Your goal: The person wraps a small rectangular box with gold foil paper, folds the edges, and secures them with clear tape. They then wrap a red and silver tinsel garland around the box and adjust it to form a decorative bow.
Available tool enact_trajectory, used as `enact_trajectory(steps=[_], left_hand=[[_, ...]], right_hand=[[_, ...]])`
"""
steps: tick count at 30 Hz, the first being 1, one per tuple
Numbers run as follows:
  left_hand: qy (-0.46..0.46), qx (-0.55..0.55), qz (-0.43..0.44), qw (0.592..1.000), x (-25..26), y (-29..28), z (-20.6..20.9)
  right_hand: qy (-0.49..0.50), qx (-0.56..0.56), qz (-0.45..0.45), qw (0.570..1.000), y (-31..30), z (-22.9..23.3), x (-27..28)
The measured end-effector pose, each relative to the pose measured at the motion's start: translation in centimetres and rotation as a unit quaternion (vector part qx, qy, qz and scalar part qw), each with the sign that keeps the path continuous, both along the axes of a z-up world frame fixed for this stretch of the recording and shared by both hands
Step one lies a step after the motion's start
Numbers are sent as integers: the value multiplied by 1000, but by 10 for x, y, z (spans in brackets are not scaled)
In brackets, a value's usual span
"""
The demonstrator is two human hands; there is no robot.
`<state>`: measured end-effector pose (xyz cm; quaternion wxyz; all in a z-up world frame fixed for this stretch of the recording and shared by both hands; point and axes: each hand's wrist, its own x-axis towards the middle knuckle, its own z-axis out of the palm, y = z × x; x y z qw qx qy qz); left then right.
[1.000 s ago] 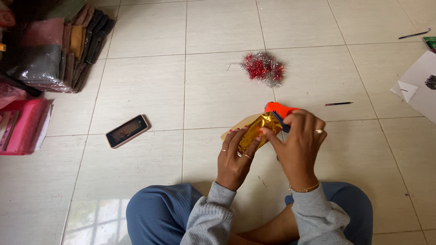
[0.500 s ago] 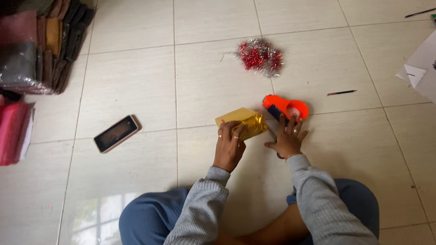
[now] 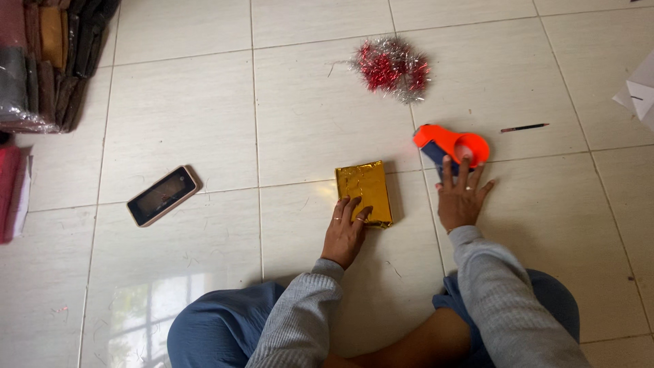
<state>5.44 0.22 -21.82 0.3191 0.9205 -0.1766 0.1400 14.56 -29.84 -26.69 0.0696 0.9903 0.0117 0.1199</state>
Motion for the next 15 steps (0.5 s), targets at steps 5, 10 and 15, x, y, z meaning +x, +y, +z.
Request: enact_trajectory(steps=[5,10,15], left_hand=[[18,-63,218,974,-3,7,-15],[224,-545,455,668,6,-3,-52],[304,-541,274,734,11,2,-87]], right_hand=[[-7,22,-57,998,-13,12,12],[94,349,171,917,56,9,46],[222,591,-21,775,115,-17,28]])
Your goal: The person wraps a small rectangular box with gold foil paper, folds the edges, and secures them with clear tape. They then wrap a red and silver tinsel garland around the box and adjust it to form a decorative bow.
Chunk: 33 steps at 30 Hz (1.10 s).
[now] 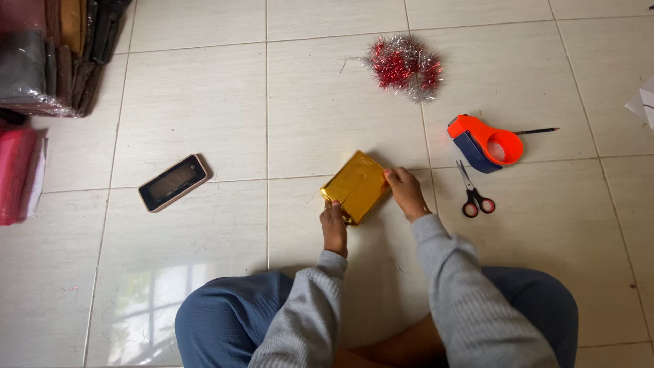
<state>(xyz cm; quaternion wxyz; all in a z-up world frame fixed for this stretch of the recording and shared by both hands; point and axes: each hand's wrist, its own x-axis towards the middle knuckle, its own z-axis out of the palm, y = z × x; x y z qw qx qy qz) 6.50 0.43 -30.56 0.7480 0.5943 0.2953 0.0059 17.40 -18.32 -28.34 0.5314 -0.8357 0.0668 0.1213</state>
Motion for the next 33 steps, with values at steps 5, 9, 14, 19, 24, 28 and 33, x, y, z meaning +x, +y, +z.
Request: enact_trajectory(steps=[5,9,14,19,24,28,33], left_hand=[[-80,-1,-9,997,7,35,-7],[-49,-121,24,991,5,50,-4],[-54,-131,30,989,-4,45,-10],[-62,-78,-13,995,-3,48,-2],[-125,11,-6,992,11,45,18],[-6,-57,0,998,15,40,9],[-70,54,-20,996,18,34,-31]], right_hand=[[96,198,-79,972,-23,-5,-79],[100,186,-88,974,-29,-3,-104],[124,173,-106,971,-28,7,-96],[74,216,-46,973,-25,14,-96],[-201,21,-67,977,-33,9,-81],[-165,17,-4,986,-40,1,-83],[80,245,-84,962,-37,-4,-75]])
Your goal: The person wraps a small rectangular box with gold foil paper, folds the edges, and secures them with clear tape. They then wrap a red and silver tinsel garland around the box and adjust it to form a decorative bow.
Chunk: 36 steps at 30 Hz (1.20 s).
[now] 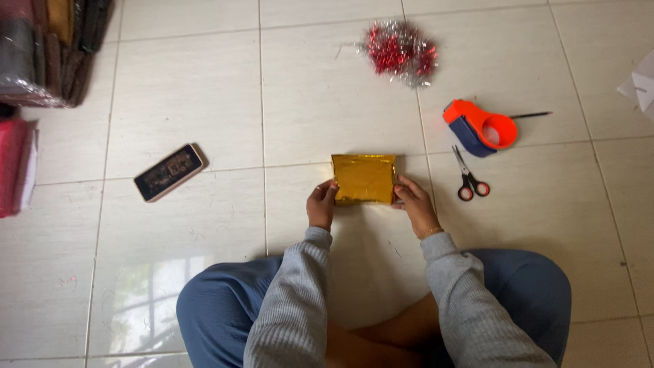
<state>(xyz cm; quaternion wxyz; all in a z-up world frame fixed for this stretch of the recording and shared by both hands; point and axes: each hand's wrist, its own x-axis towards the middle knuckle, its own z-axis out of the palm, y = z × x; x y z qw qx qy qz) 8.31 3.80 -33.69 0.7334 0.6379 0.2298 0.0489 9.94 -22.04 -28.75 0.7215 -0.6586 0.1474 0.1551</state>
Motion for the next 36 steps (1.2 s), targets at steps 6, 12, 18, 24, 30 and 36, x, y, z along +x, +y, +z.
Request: enact_trajectory(steps=[6,12,18,24,30,36], left_hand=[[-3,-49,-13,999,5,4,-15],[2,0,-17,1000,12,10,16],[92,-158,16,983,7,10,35],[31,-133,-11,991,4,6,68],[-6,-121,-53,991,8,6,59],[-4,-44,-34,998,5,7,50]], right_hand=[[5,-29,23,999,2,-1,4],[-125,140,18,982,-4,27,19],[69,207,-14,976,-23,35,20],[-62,244,83,964,-13,56,16],[24,15,61,998,7,68,21],[-68,-2,55,996,20,46,11]])
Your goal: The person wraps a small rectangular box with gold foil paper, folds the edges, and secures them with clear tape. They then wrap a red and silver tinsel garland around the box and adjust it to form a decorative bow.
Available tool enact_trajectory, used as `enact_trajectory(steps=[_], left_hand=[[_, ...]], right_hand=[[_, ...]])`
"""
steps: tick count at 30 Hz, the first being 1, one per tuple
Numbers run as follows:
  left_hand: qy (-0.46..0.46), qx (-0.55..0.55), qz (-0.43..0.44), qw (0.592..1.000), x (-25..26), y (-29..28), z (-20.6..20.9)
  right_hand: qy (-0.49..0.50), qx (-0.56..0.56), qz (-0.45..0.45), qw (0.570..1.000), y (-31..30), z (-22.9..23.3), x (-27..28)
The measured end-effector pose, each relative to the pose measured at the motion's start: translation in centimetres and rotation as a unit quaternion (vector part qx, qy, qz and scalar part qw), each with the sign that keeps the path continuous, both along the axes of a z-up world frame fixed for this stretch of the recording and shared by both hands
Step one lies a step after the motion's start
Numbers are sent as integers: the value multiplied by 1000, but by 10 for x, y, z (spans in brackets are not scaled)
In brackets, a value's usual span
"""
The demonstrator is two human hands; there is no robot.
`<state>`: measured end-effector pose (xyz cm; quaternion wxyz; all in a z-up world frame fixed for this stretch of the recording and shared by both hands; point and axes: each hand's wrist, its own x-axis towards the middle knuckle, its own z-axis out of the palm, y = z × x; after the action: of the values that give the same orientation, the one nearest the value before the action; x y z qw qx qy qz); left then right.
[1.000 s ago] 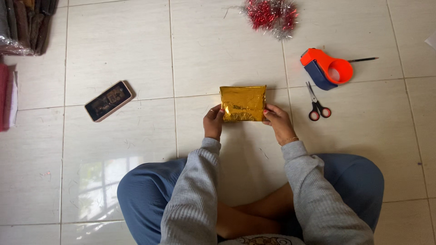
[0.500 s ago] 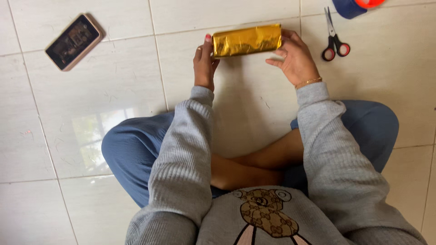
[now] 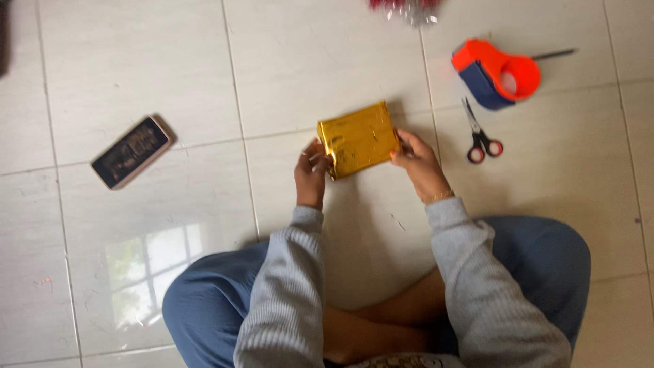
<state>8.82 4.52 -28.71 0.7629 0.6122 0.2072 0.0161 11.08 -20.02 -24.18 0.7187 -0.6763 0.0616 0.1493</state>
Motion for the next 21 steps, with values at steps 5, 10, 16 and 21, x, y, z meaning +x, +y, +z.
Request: enact_trajectory(steps=[5,10,16,21], left_hand=[[-17,32,-17,999,1,8,13],[-59,-221,53,972,2,9,19],[-57,-91,69,992,17,-12,25],[-51,211,53,975,20,-18,43]], right_hand=[[-45,-41,-40,997,12,-1,2],[-44,137,-106,984,3,1,2],[14,37,-74,996,-33,-26,15],[-158,-297,37,941,-54,-34,75]])
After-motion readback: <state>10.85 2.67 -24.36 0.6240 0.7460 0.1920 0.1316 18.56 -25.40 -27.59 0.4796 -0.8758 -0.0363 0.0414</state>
